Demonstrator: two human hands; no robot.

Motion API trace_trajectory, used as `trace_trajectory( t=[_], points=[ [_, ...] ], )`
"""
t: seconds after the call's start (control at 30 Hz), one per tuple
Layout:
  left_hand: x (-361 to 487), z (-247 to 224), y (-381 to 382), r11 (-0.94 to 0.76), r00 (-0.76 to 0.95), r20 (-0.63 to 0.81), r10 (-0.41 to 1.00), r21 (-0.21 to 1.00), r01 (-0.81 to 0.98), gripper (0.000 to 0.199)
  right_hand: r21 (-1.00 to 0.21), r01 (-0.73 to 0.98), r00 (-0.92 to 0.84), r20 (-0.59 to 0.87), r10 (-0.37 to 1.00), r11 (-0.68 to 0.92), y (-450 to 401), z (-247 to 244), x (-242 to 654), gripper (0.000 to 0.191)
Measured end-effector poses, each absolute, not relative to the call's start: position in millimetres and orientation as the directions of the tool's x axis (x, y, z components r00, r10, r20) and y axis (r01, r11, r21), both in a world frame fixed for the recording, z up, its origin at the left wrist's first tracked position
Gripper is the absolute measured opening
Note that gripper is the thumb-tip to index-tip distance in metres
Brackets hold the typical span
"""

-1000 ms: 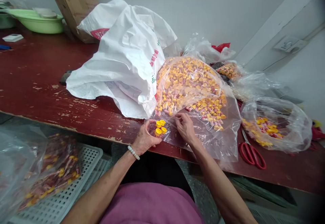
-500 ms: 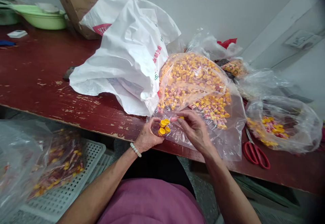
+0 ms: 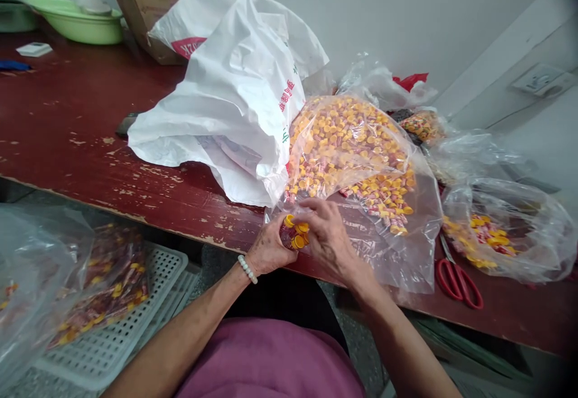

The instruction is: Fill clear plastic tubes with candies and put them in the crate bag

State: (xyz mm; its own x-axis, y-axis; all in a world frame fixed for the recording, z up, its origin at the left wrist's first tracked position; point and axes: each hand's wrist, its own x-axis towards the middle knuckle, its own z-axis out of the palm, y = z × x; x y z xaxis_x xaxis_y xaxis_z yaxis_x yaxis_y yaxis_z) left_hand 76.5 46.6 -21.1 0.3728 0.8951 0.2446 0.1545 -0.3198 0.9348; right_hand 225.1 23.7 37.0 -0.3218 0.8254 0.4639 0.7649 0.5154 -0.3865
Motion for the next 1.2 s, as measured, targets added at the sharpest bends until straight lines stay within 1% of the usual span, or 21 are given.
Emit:
trace_trajectory(
  t=[0.07, 0.1, 0.17, 0.23, 0.27, 0.3, 0.33, 0.37, 0.4, 0.43, 0.5, 0.67, 0.77, 0.83, 0.93, 0.97, 1.0, 1.03, 1.1, 1.13, 1.2],
  points=[
    [77, -22, 47, -0.309, 0.374, 0.246, 0.894, 0.944, 0.117, 0.052, -0.343, 0.788, -0.370, 0.400, 0.839, 0.511, 22, 33, 222, 0.045],
    [77, -22, 48, -0.296, 0.373, 0.239, 0.897, 0.950, 0.103, 0.051, -0.347, 0.788, -0.376, 0.382, 0.844, 0.508, 22, 33, 220, 0.045],
    [76, -23, 49, -0.248, 0.373, 0.202, 0.906, 0.965, 0.080, 0.049, -0.415, 0.760, -0.359, 0.375, 0.855, 0.501, 22, 33, 222, 0.042],
    [75, -23, 51, -0.179, 0.358, 0.142, 0.923, 0.981, 0.072, 0.047, -0.537, 0.704, -0.262, 0.412, 0.873, 0.464, 26, 31, 232, 0.035],
    [75, -23, 51, -0.145, 0.340, 0.111, 0.934, 0.987, 0.074, 0.046, -0.590, 0.695, -0.168, 0.424, 0.890, 0.412, 30, 28, 241, 0.031],
    [74, -23, 52, -0.116, 0.319, 0.086, 0.944, 0.990, 0.076, 0.045, -0.617, 0.714, -0.061, 0.417, 0.907, 0.332, 36, 23, 251, 0.029],
    [74, -22, 52, -0.096, 0.296, 0.070, 0.953, 0.992, 0.077, 0.045, -0.618, 0.751, 0.049, 0.400, 0.915, 0.231, 44, 17, 263, 0.027],
    [74, -22, 52, -0.088, 0.278, 0.064, 0.958, 0.993, 0.077, 0.045, -0.584, 0.803, 0.144, 0.380, 0.914, 0.116, 54, 9, 274, 0.026],
    [74, -21, 52, -0.088, 0.271, 0.065, 0.960, 0.993, 0.075, 0.045, -0.512, 0.858, 0.181, 0.350, 0.919, 0.026, 65, 1, 285, 0.025],
    [74, -21, 52, -0.091, 0.271, 0.068, 0.960, 0.993, 0.076, 0.046, -0.479, 0.878, 0.209, 0.346, 0.915, -0.019, 77, -7, 294, 0.025],
    [74, -20, 52, -0.097, 0.272, 0.072, 0.960, 0.992, 0.080, 0.046, -0.434, 0.899, 0.230, 0.346, 0.910, -0.062, 101, -22, 305, 0.024],
    [76, -21, 51, -0.118, 0.262, 0.086, 0.961, 0.987, 0.108, 0.045, -0.412, 0.904, 0.264, 0.322, 0.909, -0.116, 138, -33, 308, 0.022],
    [76, -22, 51, -0.143, 0.243, 0.102, 0.965, 0.977, 0.159, 0.043, -0.429, 0.894, 0.277, 0.297, 0.914, -0.131, 132, -28, 311, 0.018],
    [76, -22, 52, -0.160, 0.245, 0.117, 0.963, 0.973, 0.166, 0.042, -0.451, 0.881, 0.295, 0.285, 0.912, -0.144, 112, -20, 314, 0.019],
    [75, -20, 52, -0.161, 0.266, 0.124, 0.956, 0.979, 0.122, 0.043, -0.556, 0.826, 0.277, 0.256, 0.926, -0.093, 62, 0, 306, 0.025],
    [75, -20, 52, -0.154, 0.275, 0.121, 0.954, 0.983, 0.103, 0.044, -0.648, 0.762, 0.239, 0.261, 0.935, -0.014, 44, 9, 298, 0.027],
    [75, -19, 52, -0.146, 0.285, 0.115, 0.952, 0.985, 0.090, 0.045, -0.708, 0.700, 0.169, 0.284, 0.944, 0.088, 28, 18, 287, 0.027],
    [75, -18, 51, -0.140, 0.297, 0.109, 0.949, 0.986, 0.085, 0.045, -0.723, 0.663, 0.075, 0.322, 0.944, 0.194, 15, 26, 274, 0.025],
    [75, -16, 51, -0.161, 0.315, 0.124, 0.941, 0.982, 0.094, 0.044, -0.688, 0.615, -0.124, 0.399, 0.909, 0.386, -1, 39, 246, 0.022],
    [75, -15, 50, -0.188, 0.321, 0.147, 0.936, 0.977, 0.099, 0.042, -0.655, 0.607, -0.193, 0.429, 0.883, 0.451, -3, 42, 233, 0.024],
    [75, -14, 49, -0.249, 0.326, 0.201, 0.924, 0.962, 0.111, 0.036, -0.584, 0.614, -0.293, 0.456, 0.840, 0.531, -1, 44, 214, 0.029]
  ],
)
